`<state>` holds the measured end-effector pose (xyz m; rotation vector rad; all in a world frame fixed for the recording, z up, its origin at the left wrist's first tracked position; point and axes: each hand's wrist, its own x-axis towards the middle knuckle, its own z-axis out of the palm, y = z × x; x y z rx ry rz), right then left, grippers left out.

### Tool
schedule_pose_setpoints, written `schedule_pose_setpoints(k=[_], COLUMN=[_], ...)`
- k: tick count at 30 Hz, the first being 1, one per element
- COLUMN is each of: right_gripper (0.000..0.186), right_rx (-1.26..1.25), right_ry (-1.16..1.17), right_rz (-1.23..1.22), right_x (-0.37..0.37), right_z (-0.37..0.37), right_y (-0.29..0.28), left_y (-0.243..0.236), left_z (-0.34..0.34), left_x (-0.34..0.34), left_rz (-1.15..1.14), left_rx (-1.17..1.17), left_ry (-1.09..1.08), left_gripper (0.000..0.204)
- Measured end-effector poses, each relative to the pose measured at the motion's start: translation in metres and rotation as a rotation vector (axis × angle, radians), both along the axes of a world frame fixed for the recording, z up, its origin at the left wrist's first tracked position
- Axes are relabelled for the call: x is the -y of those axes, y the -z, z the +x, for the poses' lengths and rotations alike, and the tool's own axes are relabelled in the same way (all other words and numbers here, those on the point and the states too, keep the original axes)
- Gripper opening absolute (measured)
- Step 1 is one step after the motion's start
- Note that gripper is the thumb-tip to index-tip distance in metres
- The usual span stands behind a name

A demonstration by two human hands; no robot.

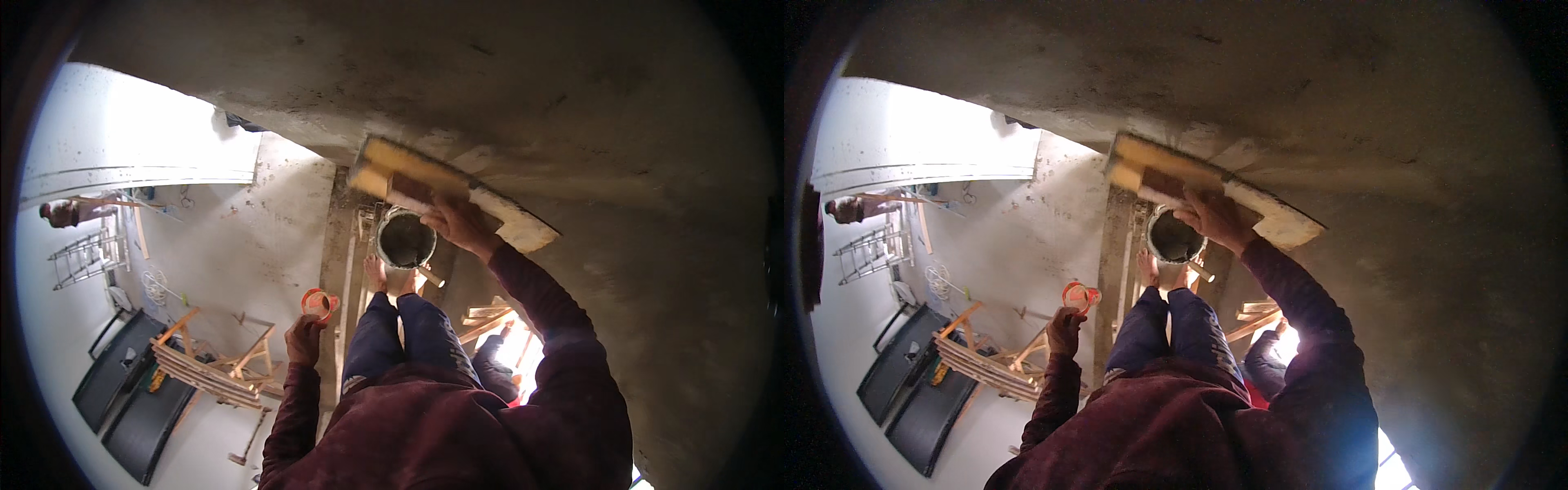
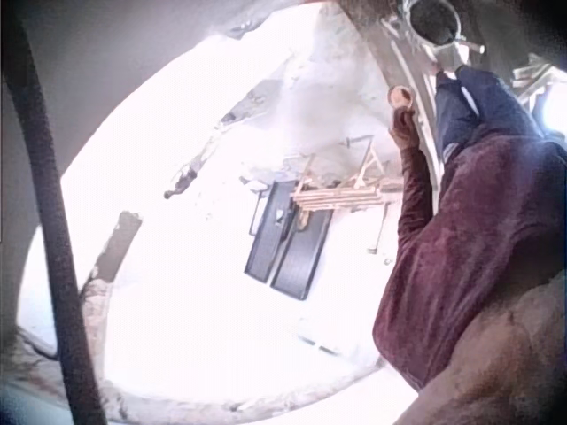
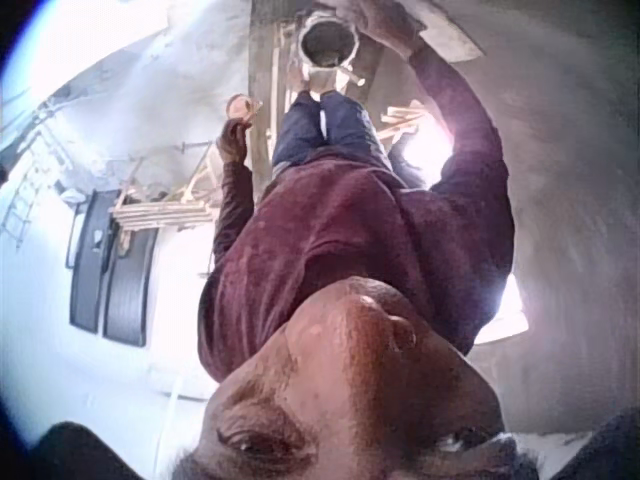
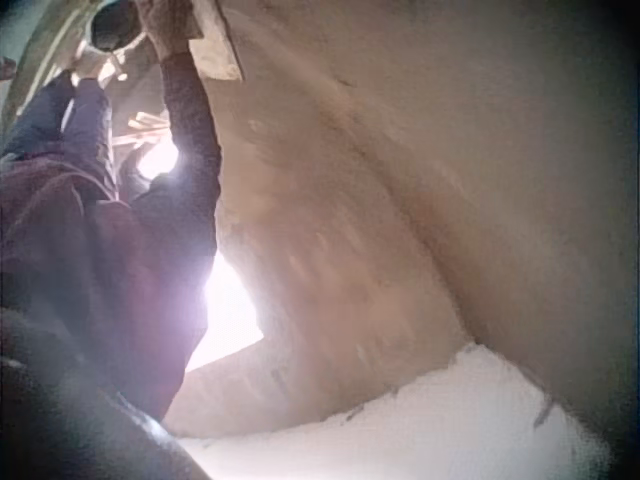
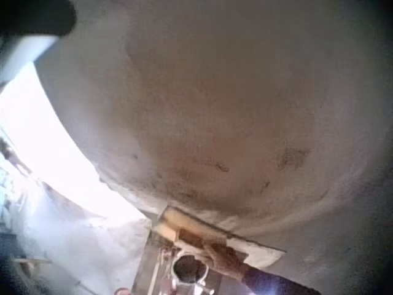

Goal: The person applies plaster to a ceiling using a trowel and a hawk, then splashes liquid from a plastic cup onto the surface while smoothing it with a wooden float.

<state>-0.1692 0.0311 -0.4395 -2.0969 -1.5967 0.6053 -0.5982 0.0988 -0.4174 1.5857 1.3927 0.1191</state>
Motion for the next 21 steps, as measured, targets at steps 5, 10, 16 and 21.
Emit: schedule_pose_setpoints(k=[5, 10, 16, 21], right_gripper=[0.042, 0.037, 0.037, 0.034], right_rx=[0.195, 0.456, 0.622, 0.545], right_ry=[0.094, 0.029, -0.255, -0.187], right_rz=[0.161, 0.058, -0.047, -0.452], right_x=[-0.043, -0.077, -0.110, -0.105], right_z=[0.037, 0.058, 0.073, 0.089], right_y=[-0.182, -0.327, -0.305, -0.197], left_y=[0.002, 0.001, 0.005, 0.018], left_z=[-0.023, -0.021, -0.025, -0.041], left_x=[-0.007, -0.031, -0.015, 0.019], left_rz=[-0.070, 0.056, -0.036, -0.069], left_rx=[0.150, 0.227, 0.290, 0.237], left_ry=[-0.091, -0.061, -0.271, -0.330], left_gripper=[0.005, 0.007, 0.004, 0.006])
